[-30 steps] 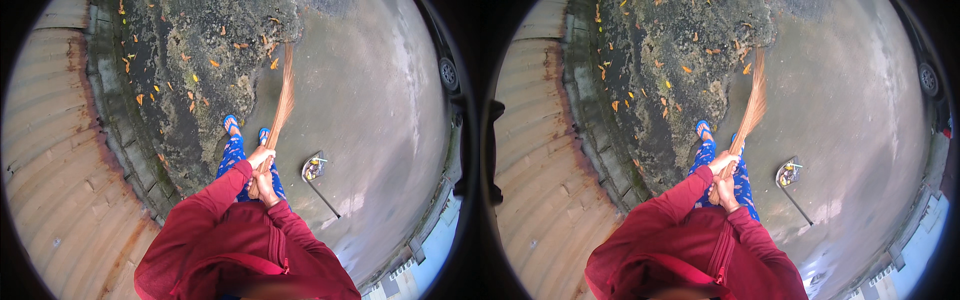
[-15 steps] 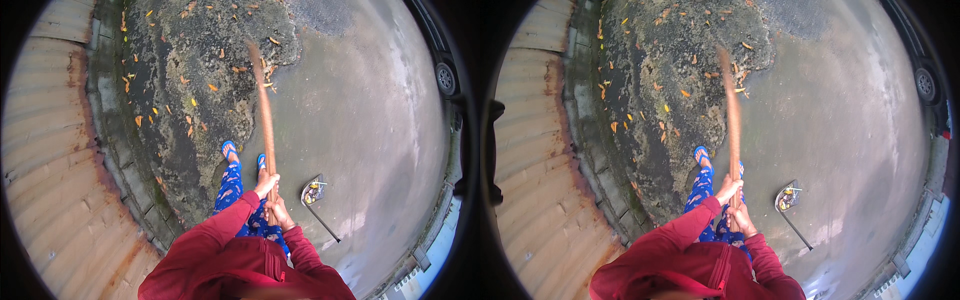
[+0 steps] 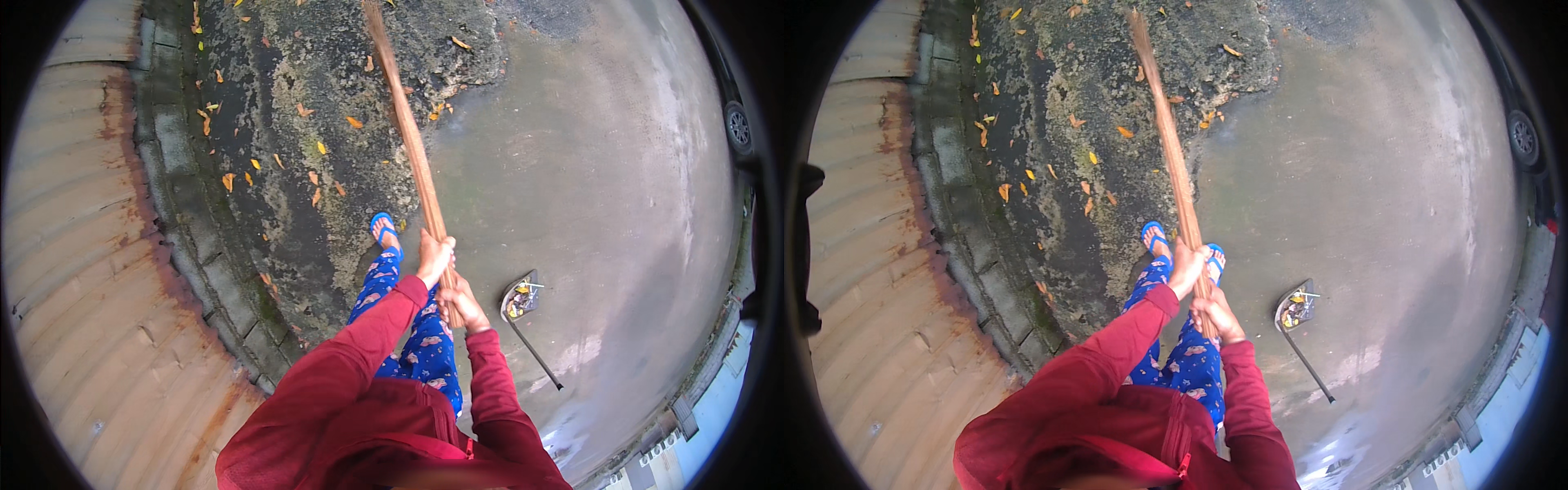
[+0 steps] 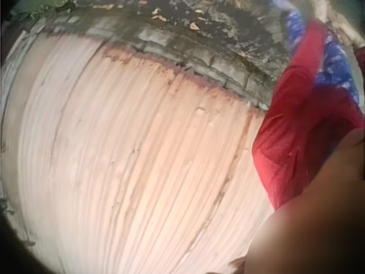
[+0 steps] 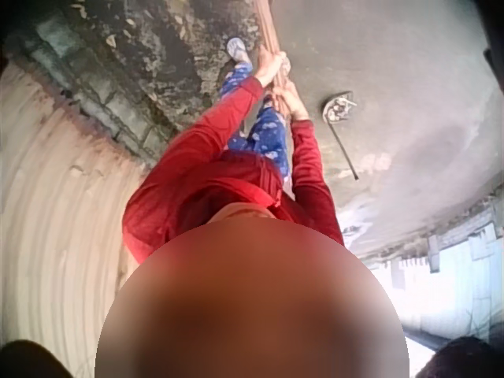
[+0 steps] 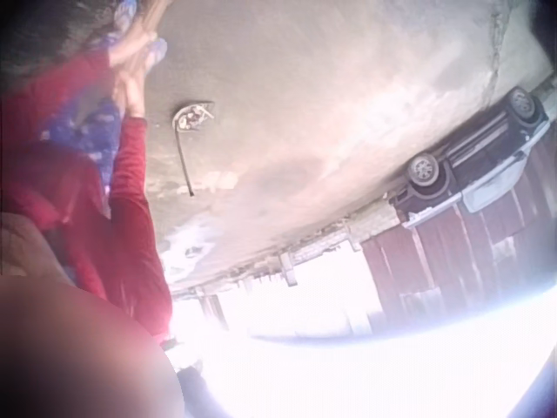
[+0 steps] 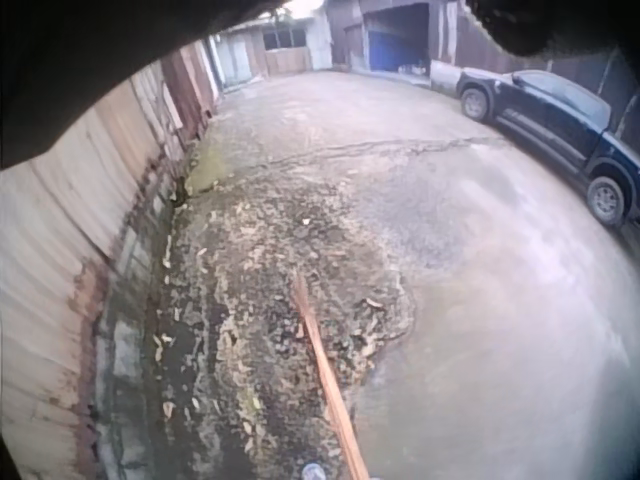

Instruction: The person sweeps scattered leaves and debris on a wet concrete surface using a broom and dustpan. They gather the debris into the dustpan and continue sweeping different areas of the outdoor space.

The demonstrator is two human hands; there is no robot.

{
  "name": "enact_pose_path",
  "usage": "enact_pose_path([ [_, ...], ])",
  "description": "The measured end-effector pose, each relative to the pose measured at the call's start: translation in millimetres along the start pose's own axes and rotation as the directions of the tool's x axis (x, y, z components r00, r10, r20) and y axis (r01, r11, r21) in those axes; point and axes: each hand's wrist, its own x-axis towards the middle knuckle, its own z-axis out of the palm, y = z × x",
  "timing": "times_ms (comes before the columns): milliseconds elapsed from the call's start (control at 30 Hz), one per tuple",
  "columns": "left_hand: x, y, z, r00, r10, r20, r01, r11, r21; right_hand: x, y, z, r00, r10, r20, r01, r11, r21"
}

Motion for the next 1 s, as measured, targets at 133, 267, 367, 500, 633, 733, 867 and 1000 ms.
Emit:
enact_pose_path([
  [133, 6, 13, 11, 0.96, -0.07, 0.27, 0.081, 0.996, -0.03, 5, -10, 12, 0.994, -0.062, -0.086, 0.07, 0.994, 0.089],
  [267, 69, 53, -3, 0.806, -0.184, 0.563, 0.227, 0.974, -0.006, 76, -37, 43, 0.972, -0.1, -0.211, 0.144, 0.968, 0.207],
  [367, 91, 58, -41, 0.874, -0.282, 0.395, 0.295, 0.955, 0.027, 99, -34, 63, 0.997, -0.014, -0.08, 0.013, 1.0, -0.009],
  [500, 30, 22, -55, 0.995, -0.038, 0.096, 0.039, 0.999, -0.006, 36, -9, 53, 0.995, 0.075, 0.072, -0.082, 0.991, 0.102],
  [633, -36, 3, -37, 0.987, -0.099, 0.127, 0.108, 0.991, -0.073, -25, 7, 42, 0.994, 0.108, -0.012, -0.107, 0.994, 0.012],
  [733, -19, 14, -32, 0.919, -0.178, 0.352, 0.21, 0.976, -0.054, -8, 6, 55, 0.964, 0.138, -0.229, -0.127, 0.99, 0.066],
  [867, 46, 31, -40, 0.848, -0.231, 0.477, 0.264, 0.965, -0.001, 51, -14, 67, 0.981, 0.042, -0.19, -0.021, 0.994, 0.111],
  [1000, 15, 24, -31, 0.967, -0.198, 0.16, 0.217, 0.969, -0.116, 20, -27, 51, 0.979, 0.204, 0.012, -0.204, 0.979, -0.015],
])
